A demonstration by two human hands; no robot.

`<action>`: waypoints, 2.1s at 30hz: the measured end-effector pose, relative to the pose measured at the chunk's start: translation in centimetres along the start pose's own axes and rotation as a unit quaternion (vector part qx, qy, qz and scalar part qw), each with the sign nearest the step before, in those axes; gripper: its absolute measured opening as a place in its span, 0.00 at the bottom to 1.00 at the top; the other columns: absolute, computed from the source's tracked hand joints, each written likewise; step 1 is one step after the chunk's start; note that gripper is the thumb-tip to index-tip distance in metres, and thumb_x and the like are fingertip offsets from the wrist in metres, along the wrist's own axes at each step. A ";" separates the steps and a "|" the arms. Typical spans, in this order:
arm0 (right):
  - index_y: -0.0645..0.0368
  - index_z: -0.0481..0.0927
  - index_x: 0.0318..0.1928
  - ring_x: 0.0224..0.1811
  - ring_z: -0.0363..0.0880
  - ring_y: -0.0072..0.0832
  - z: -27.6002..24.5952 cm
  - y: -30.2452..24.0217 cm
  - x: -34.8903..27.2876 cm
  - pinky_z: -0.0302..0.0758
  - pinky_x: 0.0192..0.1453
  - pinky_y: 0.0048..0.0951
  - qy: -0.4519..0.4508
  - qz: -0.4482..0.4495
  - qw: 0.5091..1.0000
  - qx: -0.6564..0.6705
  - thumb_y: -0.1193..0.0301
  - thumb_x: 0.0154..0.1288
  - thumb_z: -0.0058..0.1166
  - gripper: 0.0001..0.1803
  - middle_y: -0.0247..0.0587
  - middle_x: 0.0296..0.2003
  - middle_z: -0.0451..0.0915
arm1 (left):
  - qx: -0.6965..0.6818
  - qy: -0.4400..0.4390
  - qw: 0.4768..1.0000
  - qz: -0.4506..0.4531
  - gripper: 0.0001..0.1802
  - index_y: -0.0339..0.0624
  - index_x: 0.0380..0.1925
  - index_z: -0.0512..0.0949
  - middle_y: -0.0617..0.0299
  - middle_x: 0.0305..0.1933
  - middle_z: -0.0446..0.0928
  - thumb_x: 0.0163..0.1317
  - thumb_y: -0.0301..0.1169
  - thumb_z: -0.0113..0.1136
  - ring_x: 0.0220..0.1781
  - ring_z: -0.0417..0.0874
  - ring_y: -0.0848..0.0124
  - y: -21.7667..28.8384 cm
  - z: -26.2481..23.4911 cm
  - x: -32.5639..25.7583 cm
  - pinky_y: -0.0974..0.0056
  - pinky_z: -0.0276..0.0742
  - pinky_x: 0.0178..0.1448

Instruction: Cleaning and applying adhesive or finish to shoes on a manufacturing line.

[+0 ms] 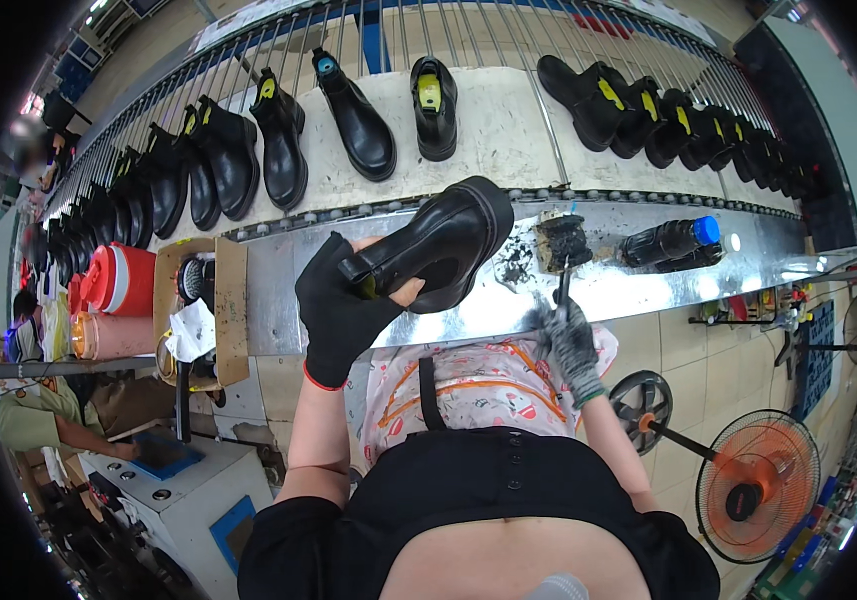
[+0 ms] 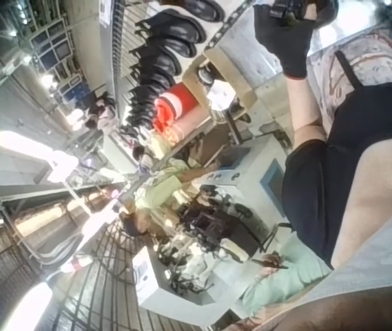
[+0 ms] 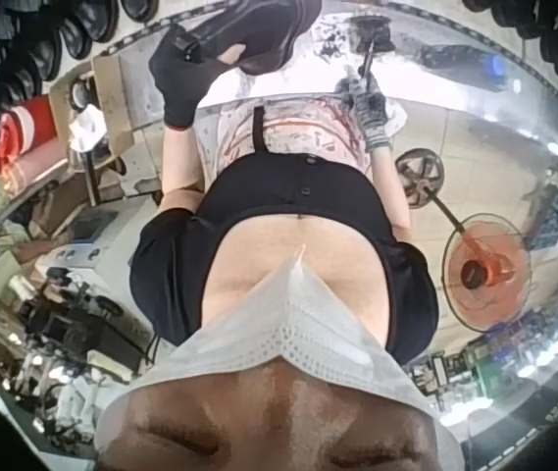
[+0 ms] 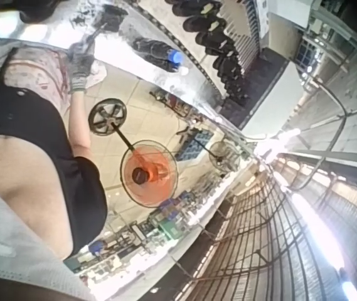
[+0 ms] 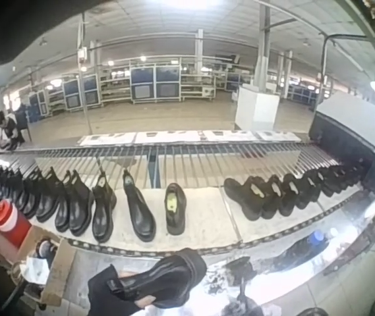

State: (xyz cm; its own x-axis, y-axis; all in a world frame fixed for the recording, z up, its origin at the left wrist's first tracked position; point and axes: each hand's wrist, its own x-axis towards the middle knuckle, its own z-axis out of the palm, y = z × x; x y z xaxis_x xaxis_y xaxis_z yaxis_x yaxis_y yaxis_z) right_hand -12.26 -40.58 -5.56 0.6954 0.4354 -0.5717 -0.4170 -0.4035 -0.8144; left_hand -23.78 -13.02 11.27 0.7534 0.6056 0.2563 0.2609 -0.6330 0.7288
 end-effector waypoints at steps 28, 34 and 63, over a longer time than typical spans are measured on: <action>0.56 0.76 0.43 0.21 0.74 0.21 2.2 8.2 4.5 0.69 0.19 0.27 0.088 -0.063 0.990 0.089 0.58 0.69 0.51 0.14 0.33 0.24 0.75 | 0.447 -0.226 0.806 0.316 0.17 0.55 0.36 0.84 0.61 0.49 0.82 0.50 0.47 0.58 0.51 0.81 0.60 -5.3 28.2 27.6 0.48 0.72 0.48; 0.53 0.72 0.48 0.24 0.74 0.19 2.4 6.0 3.5 0.73 0.21 0.22 0.079 0.002 0.933 0.352 0.75 0.60 0.56 0.15 0.31 0.34 0.78 | 0.285 -0.042 0.875 0.389 0.26 0.50 0.55 0.77 0.47 0.65 0.69 0.52 0.38 0.59 0.71 0.62 0.49 -9.3 27.2 23.9 0.35 0.51 0.70; 0.47 0.66 0.50 0.20 0.71 0.24 1.8 8.4 5.1 0.69 0.20 0.22 0.068 -0.073 0.953 0.286 0.61 0.65 0.57 0.18 0.32 0.28 0.72 | -0.249 0.036 0.894 -0.370 0.55 0.21 0.62 0.62 0.39 0.51 0.76 0.31 0.42 0.70 0.53 0.79 0.54 -21.2 7.9 10.5 0.62 0.74 0.58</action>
State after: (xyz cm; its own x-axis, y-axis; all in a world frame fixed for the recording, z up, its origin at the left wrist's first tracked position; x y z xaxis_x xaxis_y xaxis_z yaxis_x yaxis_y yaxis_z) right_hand -13.26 -40.32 -15.49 0.8235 0.3300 -0.4614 -0.5337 0.1749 -0.8274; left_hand -16.62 2.96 -6.51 0.4403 0.8108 -0.3857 0.3564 0.2364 0.9039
